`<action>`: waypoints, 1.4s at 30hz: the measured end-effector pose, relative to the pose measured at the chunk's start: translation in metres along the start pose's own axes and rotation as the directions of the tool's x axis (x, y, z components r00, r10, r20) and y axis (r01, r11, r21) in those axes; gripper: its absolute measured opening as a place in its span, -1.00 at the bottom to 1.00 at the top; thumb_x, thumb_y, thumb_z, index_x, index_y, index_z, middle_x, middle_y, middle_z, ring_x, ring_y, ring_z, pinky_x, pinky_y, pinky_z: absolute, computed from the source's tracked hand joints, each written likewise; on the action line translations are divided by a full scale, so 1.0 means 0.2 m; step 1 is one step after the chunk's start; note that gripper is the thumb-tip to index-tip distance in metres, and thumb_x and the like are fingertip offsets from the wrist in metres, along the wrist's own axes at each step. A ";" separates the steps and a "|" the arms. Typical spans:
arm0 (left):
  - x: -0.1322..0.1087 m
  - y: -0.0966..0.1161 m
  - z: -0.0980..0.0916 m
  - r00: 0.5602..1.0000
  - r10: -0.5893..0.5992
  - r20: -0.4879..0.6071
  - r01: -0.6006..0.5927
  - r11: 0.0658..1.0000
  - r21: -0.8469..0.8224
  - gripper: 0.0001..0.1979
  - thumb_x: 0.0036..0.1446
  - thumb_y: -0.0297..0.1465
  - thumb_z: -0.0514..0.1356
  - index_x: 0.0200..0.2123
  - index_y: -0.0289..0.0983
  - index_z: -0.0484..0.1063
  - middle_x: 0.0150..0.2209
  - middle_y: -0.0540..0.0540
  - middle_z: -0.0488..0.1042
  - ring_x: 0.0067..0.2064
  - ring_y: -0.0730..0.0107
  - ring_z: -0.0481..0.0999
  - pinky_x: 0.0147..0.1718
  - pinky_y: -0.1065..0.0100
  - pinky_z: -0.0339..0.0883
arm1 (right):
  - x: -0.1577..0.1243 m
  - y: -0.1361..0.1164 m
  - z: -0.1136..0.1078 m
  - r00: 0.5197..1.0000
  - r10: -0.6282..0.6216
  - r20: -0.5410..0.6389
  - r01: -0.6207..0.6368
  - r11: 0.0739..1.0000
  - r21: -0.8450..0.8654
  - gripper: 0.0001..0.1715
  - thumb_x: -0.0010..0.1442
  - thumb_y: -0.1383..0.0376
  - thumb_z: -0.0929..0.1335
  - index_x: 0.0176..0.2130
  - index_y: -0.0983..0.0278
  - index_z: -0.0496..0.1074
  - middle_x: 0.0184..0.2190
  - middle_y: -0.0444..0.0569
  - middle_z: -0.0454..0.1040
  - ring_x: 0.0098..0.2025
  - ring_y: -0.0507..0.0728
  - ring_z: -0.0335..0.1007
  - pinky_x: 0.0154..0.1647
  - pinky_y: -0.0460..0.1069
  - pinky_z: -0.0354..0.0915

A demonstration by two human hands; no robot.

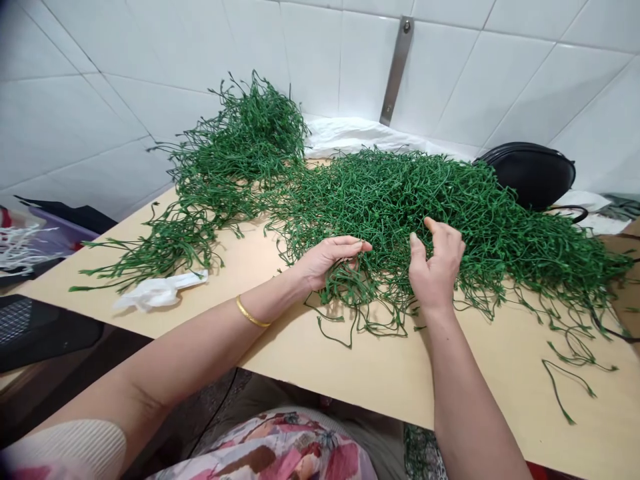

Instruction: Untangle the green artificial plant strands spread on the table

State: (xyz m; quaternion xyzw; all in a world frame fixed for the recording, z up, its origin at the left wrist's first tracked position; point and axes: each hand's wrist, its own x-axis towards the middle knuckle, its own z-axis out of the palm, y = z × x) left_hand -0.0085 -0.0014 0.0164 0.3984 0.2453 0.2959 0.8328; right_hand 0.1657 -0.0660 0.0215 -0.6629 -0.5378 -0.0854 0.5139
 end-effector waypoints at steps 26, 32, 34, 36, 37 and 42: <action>-0.04 0.00 0.04 0.996 0.082 0.035 -0.088 0.970 0.226 -0.78 -0.18 -0.32 0.29 -0.54 -0.36 0.35 -0.55 0.05 0.32 -0.55 0.64 0.26 -0.50 0.47 0.14 | -0.04 -0.09 0.01 0.886 0.067 0.460 -0.282 0.864 0.417 -0.77 0.09 0.18 0.31 -0.48 0.28 0.36 -0.18 -0.01 0.42 -0.26 0.05 0.35 -0.16 0.01 0.25; -0.04 0.00 0.04 0.999 0.043 -0.004 -0.041 0.975 0.220 -0.75 -0.28 -0.31 0.33 -0.57 -0.35 0.39 -0.59 0.07 0.31 -0.58 0.63 0.22 -0.53 0.44 0.12 | -0.05 -0.10 0.01 0.838 0.041 0.545 -0.325 0.839 0.437 -0.80 0.12 0.18 0.29 -0.25 0.23 0.35 -0.30 -0.08 0.44 -0.34 0.03 0.35 -0.24 -0.01 0.29; -0.04 0.00 0.04 0.999 0.048 -0.017 -0.043 0.977 0.209 -0.74 -0.28 -0.30 0.34 -0.56 -0.35 0.40 -0.57 0.05 0.33 -0.57 0.63 0.24 -0.53 0.44 0.12 | -0.05 -0.10 0.01 0.814 0.003 0.581 -0.285 0.873 0.395 -0.77 0.14 0.17 0.27 -0.21 0.23 0.36 -0.33 -0.09 0.43 -0.32 0.05 0.34 -0.25 -0.02 0.27; -0.04 0.00 0.04 0.999 0.051 -0.018 -0.046 0.980 0.196 -0.74 -0.27 -0.29 0.33 -0.55 -0.35 0.40 -0.58 0.05 0.32 -0.57 0.63 0.23 -0.53 0.45 0.12 | -0.05 -0.11 0.01 0.772 -0.054 0.634 -0.201 0.924 0.324 -0.74 0.18 0.16 0.22 -0.24 0.24 0.39 -0.39 -0.09 0.41 -0.34 0.05 0.30 -0.30 -0.04 0.23; -0.04 -0.01 0.04 0.998 0.054 -0.015 -0.050 0.980 0.193 -0.74 -0.27 -0.29 0.33 -0.55 -0.35 0.39 -0.59 0.06 0.30 -0.57 0.63 0.22 -0.54 0.45 0.12 | -0.05 -0.11 0.01 0.757 -0.076 0.649 -0.153 0.945 0.290 -0.72 0.20 0.15 0.20 -0.27 0.24 0.40 -0.43 -0.10 0.40 -0.36 0.05 0.28 -0.32 -0.04 0.21; -0.03 -0.02 0.04 0.997 0.079 -0.018 -0.072 0.965 0.251 -0.72 -0.31 -0.29 0.34 -0.54 -0.35 0.39 -0.59 0.09 0.25 -0.57 0.65 0.17 -0.57 0.47 0.09 | -0.05 -0.12 0.01 0.781 -0.159 0.604 0.062 0.982 0.179 -0.68 0.23 0.17 0.15 -0.37 0.24 0.38 -0.44 -0.09 0.38 -0.36 0.06 0.22 -0.31 -0.03 0.13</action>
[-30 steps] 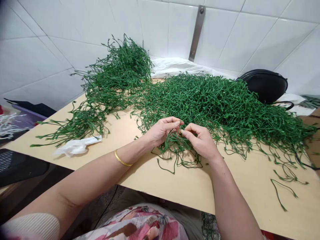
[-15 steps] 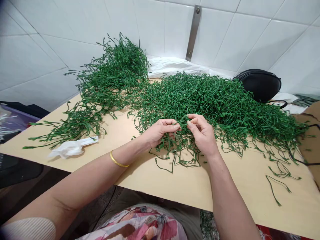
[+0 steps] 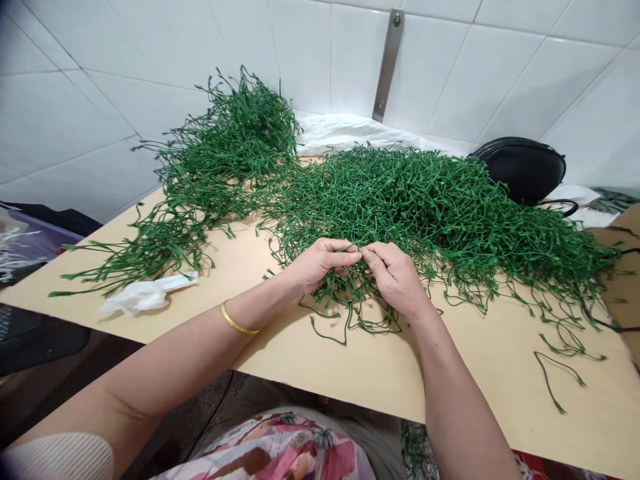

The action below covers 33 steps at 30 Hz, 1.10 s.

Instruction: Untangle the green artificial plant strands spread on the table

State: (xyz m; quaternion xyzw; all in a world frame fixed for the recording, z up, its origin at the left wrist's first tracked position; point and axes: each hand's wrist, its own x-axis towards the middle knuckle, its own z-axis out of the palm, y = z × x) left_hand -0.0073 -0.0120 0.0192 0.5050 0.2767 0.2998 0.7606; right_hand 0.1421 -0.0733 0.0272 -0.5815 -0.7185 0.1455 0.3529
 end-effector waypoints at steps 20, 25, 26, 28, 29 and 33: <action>0.02 0.01 -0.06 0.984 0.038 0.174 0.004 0.973 -0.232 -0.83 -0.11 -0.36 0.26 -0.44 -0.35 0.42 -0.61 0.08 0.23 -0.62 0.68 0.12 -0.58 0.47 0.09 | -0.01 0.05 -0.07 0.948 0.215 -0.236 -0.058 0.844 0.533 -0.68 0.11 0.04 0.26 -0.45 0.22 0.36 -0.70 -0.22 0.09 -0.59 0.01 0.12 -0.27 0.07 0.27; 0.04 0.00 -0.06 0.995 -0.070 0.071 0.083 0.976 -0.203 -0.84 -0.13 -0.40 0.27 -0.43 -0.37 0.46 -0.47 -0.02 0.41 -0.50 0.60 0.30 -0.45 0.42 0.23 | 0.01 0.11 -0.04 0.901 0.007 -0.433 -0.106 0.973 -0.205 -0.66 0.07 0.15 0.31 -0.16 0.25 0.41 -0.18 0.06 0.39 -0.10 0.21 0.25 -0.06 0.14 0.16; 0.03 0.00 -0.05 0.995 -0.077 0.062 0.088 0.977 -0.192 -0.84 -0.13 -0.40 0.27 -0.44 -0.38 0.46 -0.48 -0.02 0.41 -0.50 0.59 0.31 -0.44 0.42 0.23 | 0.01 0.10 -0.04 0.891 -0.039 -0.453 -0.093 0.959 -0.266 -0.66 0.08 0.16 0.30 -0.14 0.24 0.41 -0.15 0.07 0.38 -0.06 0.22 0.24 -0.03 0.15 0.14; 0.02 0.00 -0.04 0.997 -0.065 0.048 0.073 0.982 -0.172 -0.85 -0.13 -0.41 0.27 -0.45 -0.39 0.46 -0.51 -0.02 0.41 -0.50 0.58 0.32 -0.45 0.43 0.22 | 0.00 0.08 -0.03 0.878 -0.079 -0.472 -0.070 0.955 -0.289 -0.70 0.11 0.18 0.28 -0.15 0.23 0.41 -0.15 0.06 0.40 -0.05 0.21 0.24 -0.02 0.14 0.12; 0.02 0.00 -0.04 0.998 -0.051 0.042 0.057 0.985 -0.165 -0.85 -0.14 -0.42 0.27 -0.44 -0.39 0.46 -0.52 -0.02 0.40 -0.50 0.58 0.33 -0.45 0.43 0.22 | 0.00 0.07 -0.03 0.882 -0.074 -0.465 -0.058 0.963 -0.263 -0.73 0.13 0.19 0.27 -0.19 0.23 0.42 -0.18 0.04 0.42 -0.07 0.19 0.26 -0.03 0.12 0.14; 0.02 -0.01 -0.02 1.000 0.023 -0.001 -0.023 0.989 -0.146 -0.82 -0.19 -0.45 0.28 -0.42 -0.35 0.43 -0.56 0.03 0.39 -0.52 0.58 0.33 -0.45 0.43 0.22 | -0.01 0.02 -0.01 0.965 0.022 -0.262 -0.040 0.997 -0.060 -0.76 0.14 0.16 0.25 -0.36 0.22 0.44 -0.36 -0.03 0.47 -0.24 0.14 0.32 -0.18 0.04 0.20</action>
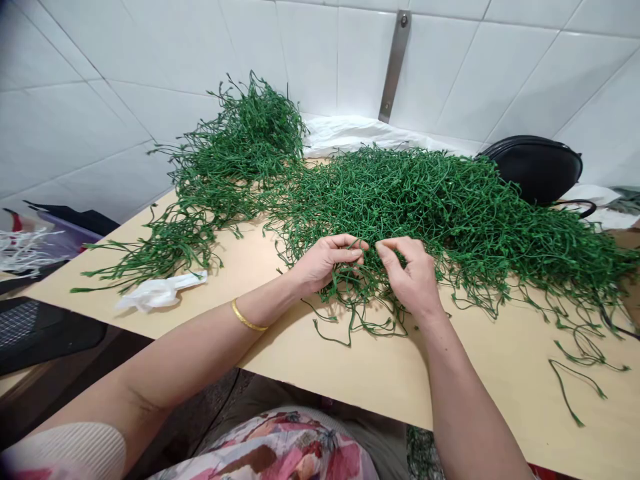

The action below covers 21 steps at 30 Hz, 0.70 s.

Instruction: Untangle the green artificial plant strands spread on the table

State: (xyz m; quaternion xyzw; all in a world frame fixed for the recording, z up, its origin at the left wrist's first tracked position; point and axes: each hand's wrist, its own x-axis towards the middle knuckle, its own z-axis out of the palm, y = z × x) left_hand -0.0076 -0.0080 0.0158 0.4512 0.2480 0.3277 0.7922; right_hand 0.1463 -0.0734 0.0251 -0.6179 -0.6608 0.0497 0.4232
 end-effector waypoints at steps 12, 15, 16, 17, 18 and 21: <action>-0.02 -0.01 0.01 0.998 0.035 0.046 -0.038 0.998 0.051 -0.76 -0.17 -0.33 0.28 -0.59 -0.35 0.29 -0.60 0.06 0.32 -0.55 0.61 0.28 -0.51 0.46 0.13 | 0.00 -0.02 0.01 0.932 0.127 0.341 -0.289 0.827 0.482 -0.79 0.02 0.18 0.36 -0.35 0.25 0.37 -0.45 -0.12 0.42 -0.39 0.04 0.31 -0.36 -0.05 0.22; -0.02 -0.01 0.01 0.998 0.042 0.047 -0.046 0.995 0.086 -0.78 -0.16 -0.35 0.28 -0.56 -0.34 0.29 -0.61 0.08 0.28 -0.56 0.63 0.24 -0.51 0.47 0.10 | 0.00 -0.01 0.01 0.936 0.139 0.324 -0.284 0.842 0.459 -0.81 0.03 0.22 0.35 -0.33 0.27 0.39 -0.47 -0.12 0.40 -0.42 0.02 0.29 -0.38 -0.06 0.21; -0.02 -0.01 0.00 0.997 0.048 0.058 -0.054 0.993 0.107 -0.80 -0.17 -0.38 0.28 -0.53 -0.34 0.31 -0.59 0.08 0.29 -0.55 0.63 0.25 -0.49 0.47 0.11 | 0.00 0.00 0.01 0.943 0.147 0.300 -0.272 0.860 0.432 -0.83 0.03 0.23 0.35 -0.34 0.27 0.40 -0.49 -0.13 0.39 -0.43 0.02 0.27 -0.40 -0.06 0.20; -0.02 -0.01 0.00 0.996 0.051 0.074 -0.060 0.990 0.128 -0.82 -0.18 -0.41 0.28 -0.49 -0.34 0.34 -0.58 0.08 0.31 -0.53 0.63 0.27 -0.46 0.47 0.12 | 0.00 0.00 0.01 0.951 0.157 0.266 -0.257 0.880 0.400 -0.84 0.04 0.24 0.34 -0.34 0.28 0.40 -0.49 -0.13 0.38 -0.44 0.01 0.26 -0.41 -0.06 0.19; -0.01 0.00 0.00 0.995 0.049 0.089 -0.062 0.987 0.147 -0.81 -0.20 -0.45 0.27 -0.45 -0.35 0.36 -0.56 0.07 0.33 -0.51 0.62 0.29 -0.42 0.46 0.14 | 0.00 0.01 0.01 0.961 0.165 0.224 -0.240 0.899 0.365 -0.85 0.04 0.25 0.34 -0.35 0.28 0.40 -0.49 -0.13 0.38 -0.44 0.01 0.26 -0.40 -0.06 0.19; -0.01 0.00 0.00 0.993 0.025 0.114 -0.045 0.983 0.179 -0.77 -0.21 -0.52 0.25 -0.37 -0.36 0.37 -0.52 0.02 0.40 -0.46 0.57 0.36 -0.33 0.41 0.19 | 0.00 0.02 0.00 0.979 0.171 0.110 -0.197 0.935 0.296 -0.89 0.03 0.28 0.34 -0.37 0.28 0.40 -0.48 -0.12 0.39 -0.41 0.03 0.28 -0.36 -0.05 0.21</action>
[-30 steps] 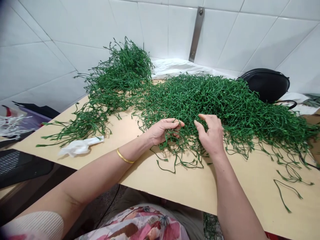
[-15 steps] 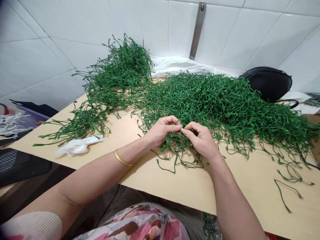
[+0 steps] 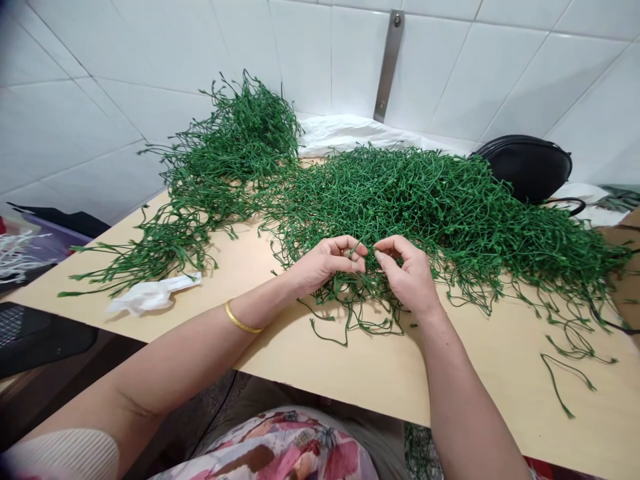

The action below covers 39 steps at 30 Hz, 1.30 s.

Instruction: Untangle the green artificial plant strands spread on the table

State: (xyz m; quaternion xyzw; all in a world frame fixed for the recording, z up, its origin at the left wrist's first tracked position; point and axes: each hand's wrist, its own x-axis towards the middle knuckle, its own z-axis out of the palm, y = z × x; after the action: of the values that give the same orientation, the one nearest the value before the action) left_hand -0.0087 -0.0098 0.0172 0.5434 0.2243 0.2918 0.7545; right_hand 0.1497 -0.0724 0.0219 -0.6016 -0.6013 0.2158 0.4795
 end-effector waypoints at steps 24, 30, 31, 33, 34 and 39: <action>0.00 0.00 0.01 0.999 0.051 0.007 -0.051 0.999 -0.008 -0.89 -0.10 -0.51 0.16 -0.42 -0.36 0.29 -0.52 -0.01 0.42 -0.43 0.55 0.41 -0.29 0.38 0.25 | -0.01 -0.02 0.00 0.986 -0.030 0.162 0.041 0.997 -0.067 -0.81 0.08 0.22 0.31 -0.44 0.29 0.42 -0.49 -0.10 0.42 -0.42 0.03 0.28 -0.37 -0.06 0.19; -0.01 0.00 0.02 0.998 0.053 -0.035 -0.053 0.999 0.001 -0.87 -0.12 -0.49 0.18 -0.41 -0.36 0.31 -0.55 0.04 0.36 -0.50 0.59 0.36 -0.42 0.46 0.20 | 0.00 -0.01 0.01 0.976 0.030 0.214 -0.051 0.994 0.094 -0.76 0.00 0.16 0.38 -0.36 0.27 0.40 -0.43 -0.10 0.45 -0.37 0.06 0.35 -0.30 -0.04 0.26; -0.01 0.00 0.02 0.997 0.058 -0.046 -0.058 0.998 0.000 -0.86 -0.13 -0.48 0.19 -0.42 -0.36 0.31 -0.55 0.05 0.35 -0.51 0.61 0.33 -0.45 0.47 0.18 | 0.00 -0.02 0.01 0.973 0.027 0.230 -0.049 0.995 0.092 -0.74 -0.01 0.15 0.39 -0.34 0.27 0.40 -0.40 -0.09 0.45 -0.34 0.07 0.36 -0.27 -0.03 0.26; 0.00 -0.01 0.01 0.996 0.067 -0.065 -0.066 0.998 0.005 -0.85 -0.14 -0.46 0.20 -0.42 -0.35 0.31 -0.55 0.06 0.33 -0.53 0.62 0.29 -0.49 0.49 0.14 | -0.01 -0.02 0.02 0.969 0.014 0.248 -0.029 0.998 0.056 -0.73 -0.01 0.15 0.39 -0.31 0.26 0.40 -0.38 -0.09 0.45 -0.32 0.07 0.34 -0.26 -0.03 0.25; 0.00 -0.01 0.01 0.995 0.069 -0.069 -0.068 0.998 0.012 -0.84 -0.14 -0.45 0.20 -0.41 -0.35 0.30 -0.55 0.06 0.33 -0.53 0.63 0.27 -0.50 0.49 0.12 | -0.01 -0.03 0.03 0.968 0.007 0.249 -0.017 0.999 0.036 -0.74 0.00 0.15 0.38 -0.31 0.26 0.41 -0.38 -0.10 0.44 -0.32 0.06 0.33 -0.27 -0.04 0.24; 0.00 -0.02 0.01 0.994 0.082 -0.076 -0.074 0.991 0.107 -0.81 -0.13 -0.43 0.19 -0.38 -0.34 0.30 -0.62 0.12 0.21 -0.58 0.66 0.16 -0.55 0.51 0.03 | -0.01 -0.02 0.05 0.981 -0.016 0.193 0.015 1.000 0.008 -0.80 0.02 0.18 0.36 -0.36 0.27 0.40 -0.41 -0.11 0.40 -0.36 0.04 0.28 -0.31 -0.05 0.21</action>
State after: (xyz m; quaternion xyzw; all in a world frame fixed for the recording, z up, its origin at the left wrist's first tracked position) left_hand -0.0063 -0.0114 0.0133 0.5783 0.2479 0.3305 0.7035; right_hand 0.1377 -0.0718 0.0204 -0.5716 -0.6489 0.2715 0.4225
